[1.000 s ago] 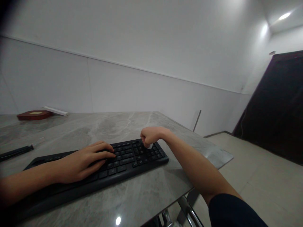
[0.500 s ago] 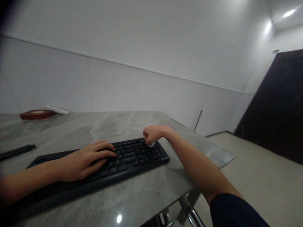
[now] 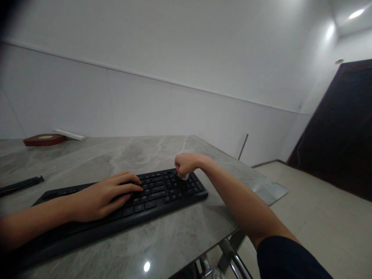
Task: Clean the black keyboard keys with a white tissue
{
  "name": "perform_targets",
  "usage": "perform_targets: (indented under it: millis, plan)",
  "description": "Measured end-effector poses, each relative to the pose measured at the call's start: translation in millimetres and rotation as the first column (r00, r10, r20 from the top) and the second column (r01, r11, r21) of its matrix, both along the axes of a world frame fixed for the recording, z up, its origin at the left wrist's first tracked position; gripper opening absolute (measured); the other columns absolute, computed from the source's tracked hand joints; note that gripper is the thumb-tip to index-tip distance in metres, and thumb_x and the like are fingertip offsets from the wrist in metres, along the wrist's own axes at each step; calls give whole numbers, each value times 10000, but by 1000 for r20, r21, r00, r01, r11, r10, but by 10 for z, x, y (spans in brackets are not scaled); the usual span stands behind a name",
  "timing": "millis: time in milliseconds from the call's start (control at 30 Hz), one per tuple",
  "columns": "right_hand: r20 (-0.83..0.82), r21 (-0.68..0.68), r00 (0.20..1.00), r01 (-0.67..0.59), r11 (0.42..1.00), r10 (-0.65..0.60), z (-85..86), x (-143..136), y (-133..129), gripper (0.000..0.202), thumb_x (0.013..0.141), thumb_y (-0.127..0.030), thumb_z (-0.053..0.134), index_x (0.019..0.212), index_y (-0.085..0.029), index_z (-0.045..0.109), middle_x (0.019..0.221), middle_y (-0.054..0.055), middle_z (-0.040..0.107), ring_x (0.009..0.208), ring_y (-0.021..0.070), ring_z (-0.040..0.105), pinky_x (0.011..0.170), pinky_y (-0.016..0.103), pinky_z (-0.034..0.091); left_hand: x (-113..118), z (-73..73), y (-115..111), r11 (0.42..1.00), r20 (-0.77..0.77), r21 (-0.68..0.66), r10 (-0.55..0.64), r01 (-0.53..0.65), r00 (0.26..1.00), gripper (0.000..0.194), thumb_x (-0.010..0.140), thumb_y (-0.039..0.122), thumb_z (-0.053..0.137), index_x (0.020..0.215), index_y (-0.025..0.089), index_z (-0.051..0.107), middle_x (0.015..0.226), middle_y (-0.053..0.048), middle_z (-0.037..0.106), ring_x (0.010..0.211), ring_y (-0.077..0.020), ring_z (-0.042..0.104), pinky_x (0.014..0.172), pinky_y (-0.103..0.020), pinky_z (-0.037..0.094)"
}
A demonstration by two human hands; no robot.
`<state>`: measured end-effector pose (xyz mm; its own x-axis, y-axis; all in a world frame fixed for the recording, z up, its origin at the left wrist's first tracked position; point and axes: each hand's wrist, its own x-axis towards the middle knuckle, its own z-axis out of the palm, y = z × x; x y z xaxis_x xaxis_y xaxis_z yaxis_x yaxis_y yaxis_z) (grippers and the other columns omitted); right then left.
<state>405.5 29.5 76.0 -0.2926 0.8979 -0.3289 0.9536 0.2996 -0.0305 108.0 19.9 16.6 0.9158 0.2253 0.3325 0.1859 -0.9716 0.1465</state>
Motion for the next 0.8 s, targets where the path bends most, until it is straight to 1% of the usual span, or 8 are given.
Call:
perform_targets:
  millis: [133, 300, 433, 567, 667, 800]
  plan:
    - [1, -36, 1000, -4, 999, 4, -21, 14, 18, 153, 580, -209, 605, 717, -155, 647, 718, 35, 665, 672, 166, 591, 531, 239, 353, 1, -2, 2, 1000, -8, 4, 0, 0, 1000, 324, 945, 137, 405, 1214, 214, 567, 1186, -84, 524, 1090, -221, 522, 979, -387, 463]
    - [-12, -4, 1000, 7, 1000, -7, -27, 27, 27, 146, 577, -217, 601, 704, -155, 636, 708, 35, 660, 666, 165, 587, 530, 238, 359, 0, -12, 4, 1000, 1, 2, -1, 1, 1000, 322, 945, 142, 414, 1216, 216, 570, 1187, -86, 528, 1087, -222, 524, 976, -388, 467]
    - [-10, -50, 1000, 8, 999, -9, -28, 24, 25, 158, 571, -219, 595, 709, -155, 635, 681, 33, 643, 630, 161, 569, 507, 241, 348, -1, -9, 4, 1000, 9, 3, -5, 5, 1000, 328, 941, 135, 415, 1218, 218, 570, 1190, -88, 530, 1085, -224, 524, 970, -386, 471]
    - [-15, -25, 1000, 17, 1000, -17, -32, 24, 29, 163, 577, -217, 588, 718, -149, 635, 710, 41, 654, 649, 162, 577, 511, 237, 351, -9, -8, -2, 1000, -7, 3, 7, -7, 1000, 329, 942, 134, 408, 1215, 216, 571, 1184, -89, 528, 1083, -225, 526, 972, -391, 469]
    - [-6, -32, 1000, 6, 999, -6, -34, 28, 33, 169, 578, -222, 590, 724, -151, 636, 706, 38, 656, 654, 165, 586, 506, 234, 349, -9, -11, -1, 1000, -15, 3, 11, -11, 1000, 328, 942, 136, 409, 1217, 215, 569, 1189, -87, 523, 1089, -223, 524, 982, -393, 462]
    - [-17, -7, 1000, -5, 1000, 5, -31, 24, 28, 184, 584, -217, 580, 743, -150, 644, 729, 37, 667, 670, 164, 592, 519, 233, 357, 4, -10, 8, 1000, -17, 1, 9, -9, 1000, 329, 943, 138, 408, 1221, 213, 567, 1192, -89, 523, 1096, -221, 521, 986, -387, 460]
